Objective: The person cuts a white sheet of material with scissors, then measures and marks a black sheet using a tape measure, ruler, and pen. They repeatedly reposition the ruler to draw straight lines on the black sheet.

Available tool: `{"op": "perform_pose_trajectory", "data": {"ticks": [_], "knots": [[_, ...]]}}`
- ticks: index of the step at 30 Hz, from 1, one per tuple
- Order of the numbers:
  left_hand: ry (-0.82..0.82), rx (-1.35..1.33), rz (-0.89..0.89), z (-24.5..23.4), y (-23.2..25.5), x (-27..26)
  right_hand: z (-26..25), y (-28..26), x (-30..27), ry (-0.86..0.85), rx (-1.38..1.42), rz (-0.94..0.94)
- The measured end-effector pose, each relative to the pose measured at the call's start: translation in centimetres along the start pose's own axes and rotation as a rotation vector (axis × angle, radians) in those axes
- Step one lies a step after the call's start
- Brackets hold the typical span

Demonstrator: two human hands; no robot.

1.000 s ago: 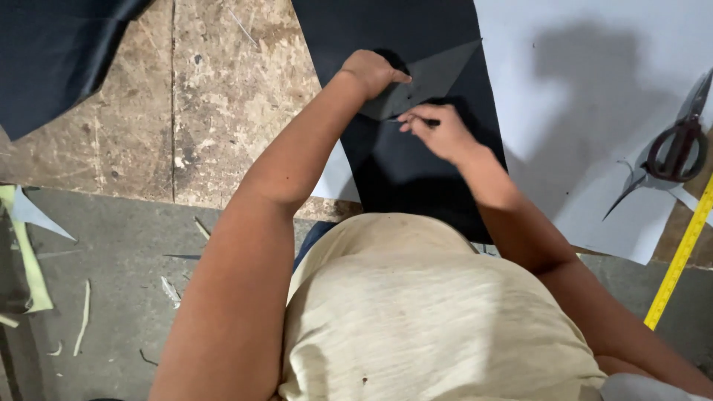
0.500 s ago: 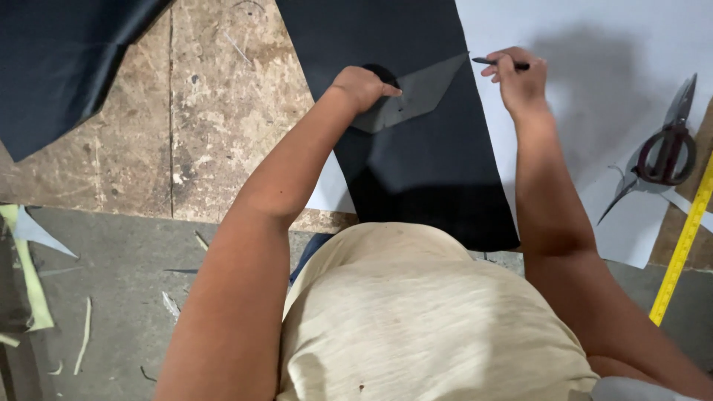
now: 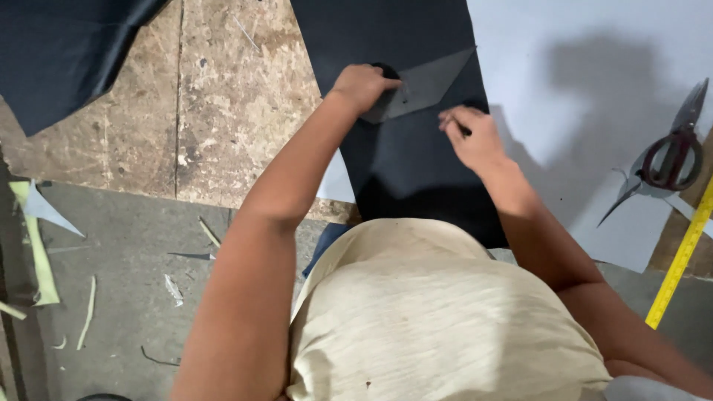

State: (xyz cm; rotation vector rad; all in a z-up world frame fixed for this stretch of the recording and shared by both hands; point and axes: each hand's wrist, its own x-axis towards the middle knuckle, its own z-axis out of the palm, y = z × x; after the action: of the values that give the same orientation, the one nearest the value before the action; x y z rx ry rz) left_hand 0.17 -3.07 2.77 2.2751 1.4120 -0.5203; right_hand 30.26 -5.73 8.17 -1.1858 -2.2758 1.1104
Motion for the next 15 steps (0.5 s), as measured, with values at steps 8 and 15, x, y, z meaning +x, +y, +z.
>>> {"op": "perform_pose_trajectory", "data": {"ticks": [8, 15], "knots": [[0.547, -0.205, -0.235, 5.6, 1.5, -7.0, -6.3, 2.6, 0.5, 0.223, -0.260, -0.251], [0.850, -0.156, -0.096, 11.2, 7.8, -8.7, -7.1, 4.1, -1.2, 0.153, -0.241, -0.383]]}}
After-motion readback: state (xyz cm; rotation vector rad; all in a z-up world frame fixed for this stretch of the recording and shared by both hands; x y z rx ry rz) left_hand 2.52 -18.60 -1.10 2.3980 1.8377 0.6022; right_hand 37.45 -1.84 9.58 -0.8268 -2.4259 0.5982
